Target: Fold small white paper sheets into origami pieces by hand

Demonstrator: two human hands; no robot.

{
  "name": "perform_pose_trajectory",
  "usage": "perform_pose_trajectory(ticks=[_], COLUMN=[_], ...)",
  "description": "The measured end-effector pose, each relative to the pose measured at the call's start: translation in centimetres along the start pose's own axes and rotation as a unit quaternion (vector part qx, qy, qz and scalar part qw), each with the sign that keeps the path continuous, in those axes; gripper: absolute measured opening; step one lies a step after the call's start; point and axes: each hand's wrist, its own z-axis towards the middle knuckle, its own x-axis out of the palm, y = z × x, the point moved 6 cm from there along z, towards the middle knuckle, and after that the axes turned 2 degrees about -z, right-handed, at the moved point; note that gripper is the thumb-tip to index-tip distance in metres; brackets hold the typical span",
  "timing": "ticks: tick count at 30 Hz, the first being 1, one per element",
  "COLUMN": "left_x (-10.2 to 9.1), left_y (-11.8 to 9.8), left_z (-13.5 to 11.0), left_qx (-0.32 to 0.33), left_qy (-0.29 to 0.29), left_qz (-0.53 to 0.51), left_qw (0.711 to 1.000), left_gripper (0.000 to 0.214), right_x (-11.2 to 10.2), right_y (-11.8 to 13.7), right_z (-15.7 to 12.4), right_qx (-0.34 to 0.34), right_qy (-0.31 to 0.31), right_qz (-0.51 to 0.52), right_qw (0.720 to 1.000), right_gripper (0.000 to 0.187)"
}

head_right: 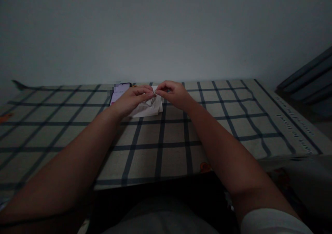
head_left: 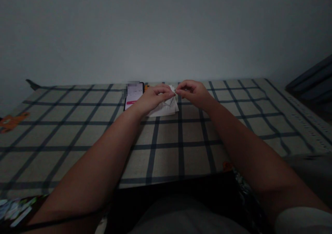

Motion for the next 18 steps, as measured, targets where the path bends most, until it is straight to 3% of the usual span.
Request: perform_pose_trajectory(ticks=[5,12,18], left_x=[0.31,0.52,0.69], left_y=[0.36,-0.06,0.14], left_z=[-0.08,-0.23,-0.53], left_qx=[-0.023,-0.055,-0.110], left_qy=[0.003,0.031,0.026], left_qz=[0.009,0.014,-0.040], left_qw=[1.000,0.998,0.993], left_gripper=[0.030,0.035,0.035], right_x=[-0.04,0.28,0.05], right_y=[0.17,-0.38,-0.07], right_z=[-0.18,-0.02,-0.05], right_qx=[-0.005,-0.006,-0.053], right_qy=[0.014,0.049,0.045], right_qz=[-0.032,-0.003,-0.045], right_qw=[0.999,0.999,0.997], right_gripper=[0.033,0.037,0.029])
